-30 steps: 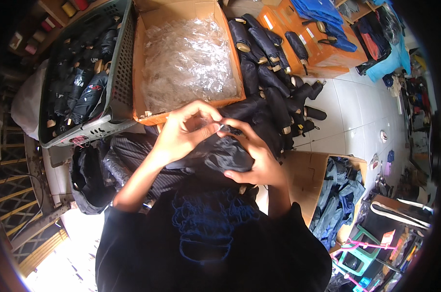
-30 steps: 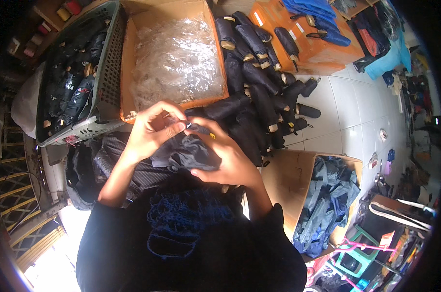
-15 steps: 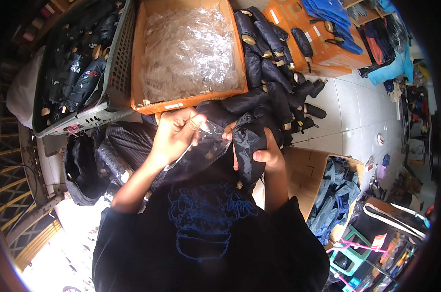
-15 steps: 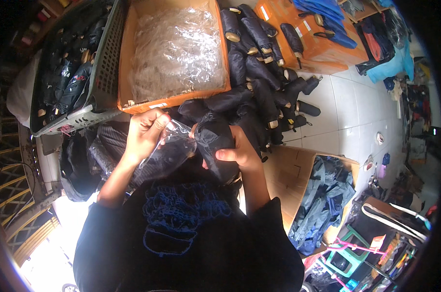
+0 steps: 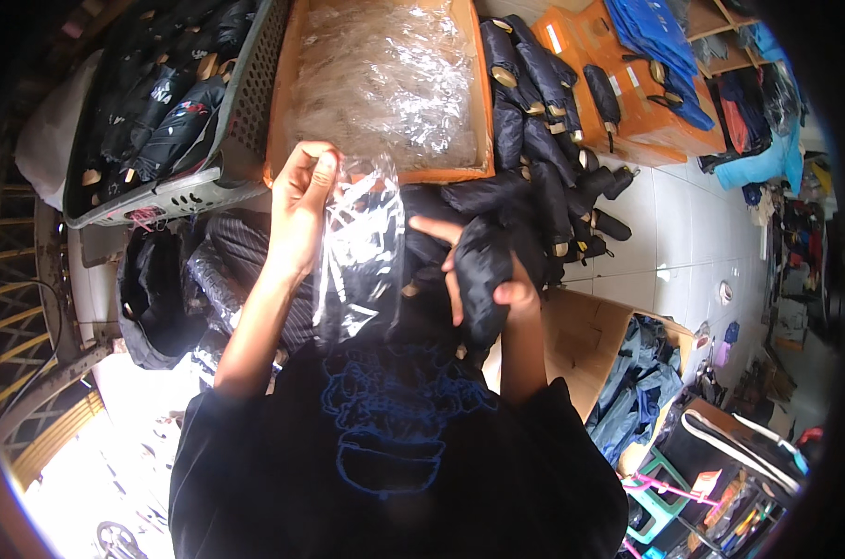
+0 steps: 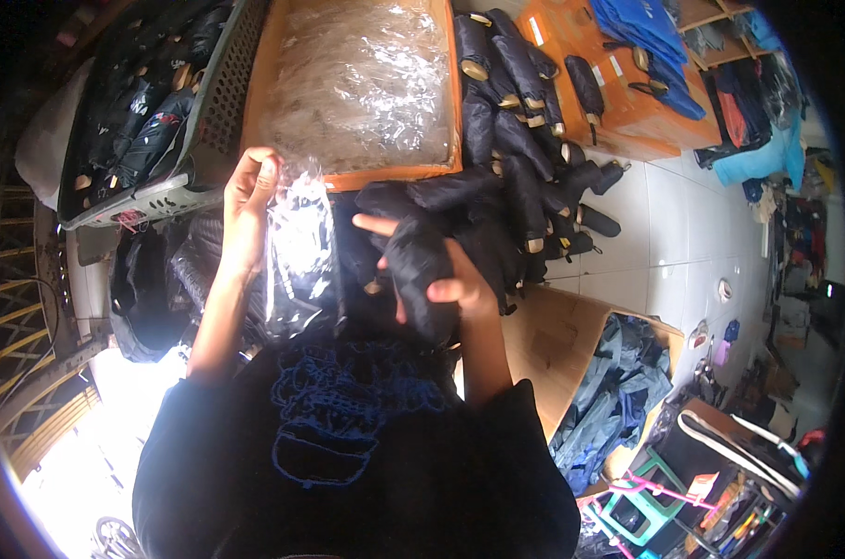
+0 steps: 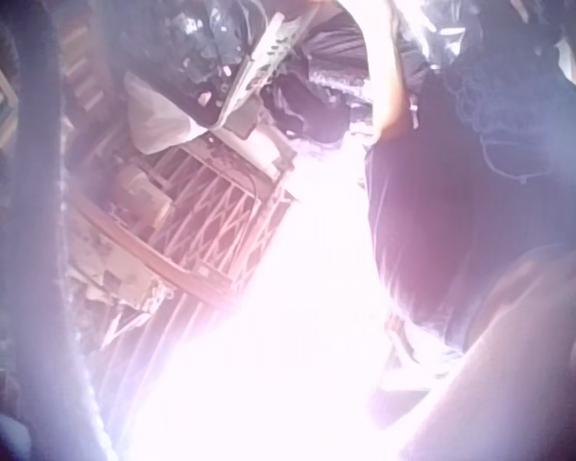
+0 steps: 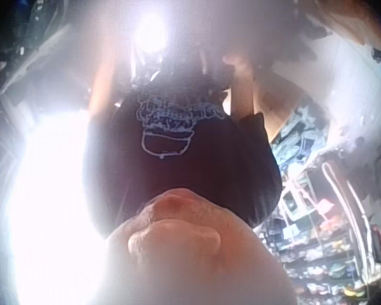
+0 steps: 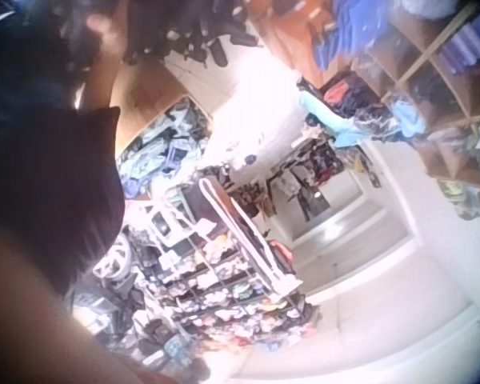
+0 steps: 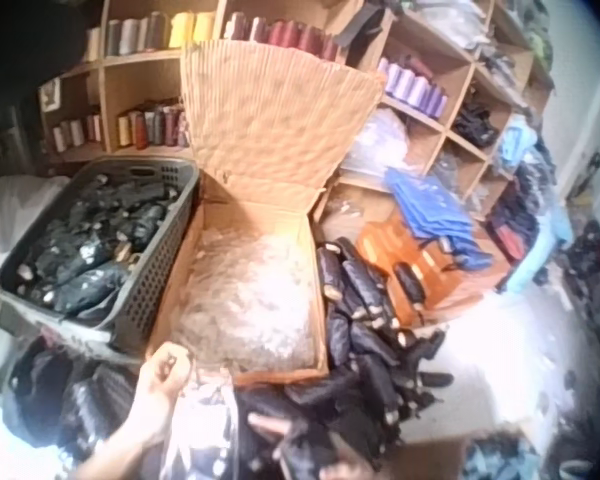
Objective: The person repeatedly picks up black fabric items, places them into clear plastic bags, and sets the packaged items aside. The process is repeated for several items in a cluttered workspace.
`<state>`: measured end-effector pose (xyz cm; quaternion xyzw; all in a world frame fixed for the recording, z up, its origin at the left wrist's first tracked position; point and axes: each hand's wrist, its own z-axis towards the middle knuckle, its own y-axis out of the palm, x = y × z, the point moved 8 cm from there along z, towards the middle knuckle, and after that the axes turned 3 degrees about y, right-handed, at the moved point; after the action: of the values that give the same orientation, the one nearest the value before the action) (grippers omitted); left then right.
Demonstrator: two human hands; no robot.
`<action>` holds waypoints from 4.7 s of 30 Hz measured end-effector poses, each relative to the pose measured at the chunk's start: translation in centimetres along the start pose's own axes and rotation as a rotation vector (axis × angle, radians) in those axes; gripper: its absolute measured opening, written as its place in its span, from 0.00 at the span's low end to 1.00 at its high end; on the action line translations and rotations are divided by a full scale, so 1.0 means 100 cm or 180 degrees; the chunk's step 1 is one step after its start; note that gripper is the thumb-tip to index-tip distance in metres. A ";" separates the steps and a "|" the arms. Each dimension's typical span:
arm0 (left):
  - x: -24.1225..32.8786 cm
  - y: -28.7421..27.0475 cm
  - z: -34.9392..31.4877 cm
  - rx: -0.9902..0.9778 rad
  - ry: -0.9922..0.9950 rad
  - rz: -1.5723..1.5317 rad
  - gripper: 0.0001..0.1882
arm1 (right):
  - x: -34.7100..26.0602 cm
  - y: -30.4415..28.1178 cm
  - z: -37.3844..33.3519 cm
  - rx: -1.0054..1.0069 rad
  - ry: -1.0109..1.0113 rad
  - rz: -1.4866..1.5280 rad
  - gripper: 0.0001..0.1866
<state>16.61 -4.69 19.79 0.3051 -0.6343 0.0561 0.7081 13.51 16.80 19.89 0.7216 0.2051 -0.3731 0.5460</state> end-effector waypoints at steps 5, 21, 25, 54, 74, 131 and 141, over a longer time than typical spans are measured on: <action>-0.020 -0.027 0.008 0.0484 0.0388 0.0219 0.08 | 0.029 0.020 0.013 0.0179 0.0604 0.0041 0.40; -0.025 0.012 -0.069 -0.1186 0.1189 0.3162 0.22 | 0.050 -0.053 0.032 0.0923 0.0307 0.0393 0.32; -0.022 0.018 -0.070 -0.1279 0.1327 0.3253 0.21 | 0.048 -0.056 0.030 0.0919 0.0307 0.0421 0.31; -0.022 0.030 -0.067 -0.0752 0.1637 0.3244 0.17 | 0.048 -0.031 0.010 0.0902 0.0322 0.0305 0.24; -0.003 0.038 -0.062 -0.0251 0.2230 0.3677 0.08 | 0.053 -0.010 0.004 0.0529 0.0847 -0.1599 0.31; -0.032 0.030 -0.134 -0.0734 0.1629 0.2604 0.09 | 0.083 0.011 -0.040 0.1981 -0.0363 -0.2521 0.28; -0.120 0.023 -0.122 -0.0411 -0.1796 -0.1589 0.31 | 0.105 0.015 -0.043 0.1776 -0.0864 -0.1168 0.38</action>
<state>23.81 7.01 9.33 0.4084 -0.7127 -0.2444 0.5153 22.66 19.22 13.35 0.7379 0.1470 -0.5989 0.2742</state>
